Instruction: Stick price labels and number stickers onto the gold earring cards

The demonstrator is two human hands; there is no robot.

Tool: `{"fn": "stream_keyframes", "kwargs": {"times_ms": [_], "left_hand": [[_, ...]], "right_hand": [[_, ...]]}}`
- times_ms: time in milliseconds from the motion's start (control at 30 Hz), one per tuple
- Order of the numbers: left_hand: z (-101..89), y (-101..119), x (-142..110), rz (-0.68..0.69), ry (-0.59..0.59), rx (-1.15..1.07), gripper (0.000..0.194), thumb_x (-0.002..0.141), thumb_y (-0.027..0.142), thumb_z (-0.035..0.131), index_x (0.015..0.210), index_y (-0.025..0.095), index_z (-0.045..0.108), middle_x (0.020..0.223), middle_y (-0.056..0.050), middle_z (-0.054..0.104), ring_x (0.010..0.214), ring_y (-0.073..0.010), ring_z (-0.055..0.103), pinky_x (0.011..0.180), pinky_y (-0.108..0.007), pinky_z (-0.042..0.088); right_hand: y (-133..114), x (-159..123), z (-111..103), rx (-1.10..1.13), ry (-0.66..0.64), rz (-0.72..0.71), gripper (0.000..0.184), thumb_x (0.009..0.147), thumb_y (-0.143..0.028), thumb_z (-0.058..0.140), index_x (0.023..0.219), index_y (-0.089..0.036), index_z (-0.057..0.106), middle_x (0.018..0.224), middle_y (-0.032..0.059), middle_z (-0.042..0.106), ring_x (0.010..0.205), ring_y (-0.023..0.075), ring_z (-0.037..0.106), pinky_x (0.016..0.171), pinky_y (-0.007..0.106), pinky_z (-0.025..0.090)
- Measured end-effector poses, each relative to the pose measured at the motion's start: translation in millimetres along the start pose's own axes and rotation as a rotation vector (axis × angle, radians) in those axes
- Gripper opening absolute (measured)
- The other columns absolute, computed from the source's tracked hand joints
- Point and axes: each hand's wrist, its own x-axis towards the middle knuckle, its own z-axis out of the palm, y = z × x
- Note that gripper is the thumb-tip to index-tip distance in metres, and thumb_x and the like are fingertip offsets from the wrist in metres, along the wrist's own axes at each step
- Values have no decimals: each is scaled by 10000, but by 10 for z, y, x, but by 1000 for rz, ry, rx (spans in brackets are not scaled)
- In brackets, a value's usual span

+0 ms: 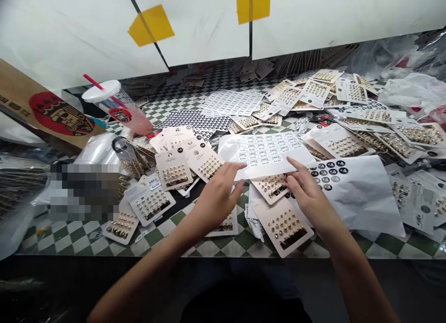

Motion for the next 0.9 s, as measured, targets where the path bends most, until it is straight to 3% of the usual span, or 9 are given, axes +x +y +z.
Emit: {"fn": "stream_keyframes", "kwargs": {"times_ms": [133, 233, 433, 667, 800, 900], "left_hand": [[186, -89, 595, 30, -133, 19, 270, 905, 125, 398, 1144, 67, 508, 1127, -147, 580, 1010, -234, 556, 820, -365, 485], [284, -93, 821, 96, -161, -28, 211, 898, 164, 435, 1063, 90, 545, 1065, -130, 596, 938, -222, 558, 745, -334, 473], [285, -102, 918, 196, -175, -150, 111, 854, 230, 540, 931, 150, 543, 967, -80, 599, 853, -187, 556, 698, -300, 443], [107, -122, 966, 229, -339, -439, 112, 846, 272, 556, 879, 166, 568, 916, -49, 628, 823, -147, 593, 706, -275, 480], [126, -108, 1005, 221, -281, -483, 65, 825, 217, 586, 810, 155, 573, 833, -26, 633, 771, -123, 600, 696, -260, 488], [141, -150, 1037, 150, -164, -526, 58, 831, 181, 575, 779, 155, 580, 790, -24, 640, 738, -110, 602, 699, -259, 495]], "right_hand": [[-64, 152, 82, 51, 5, 1, 435, 880, -446, 465, 1258, -255, 568, 1254, 68, 596, 1204, 276, 510, 1046, 479, 377], [-65, 216, 119, 214, -1, -55, 344, 889, -423, 475, 1101, -234, 670, 1155, 61, 661, 1167, 261, 543, 1026, 468, 403], [-57, 195, 165, 421, 24, -250, 286, 910, -304, 451, 1009, -232, 710, 1131, 30, 683, 1159, 229, 557, 1069, 429, 364], [-53, 138, 134, 492, 20, -247, 282, 909, -284, 446, 925, -273, 727, 1030, 33, 716, 1094, 237, 595, 1032, 433, 405], [-28, 123, 130, 434, 13, -284, 268, 905, -291, 459, 944, -289, 724, 1043, 27, 709, 1097, 235, 591, 1037, 423, 394], [-24, 139, 137, 422, 46, -248, 278, 913, -298, 443, 947, -274, 717, 1070, 31, 699, 1140, 231, 566, 1043, 411, 388]]}}
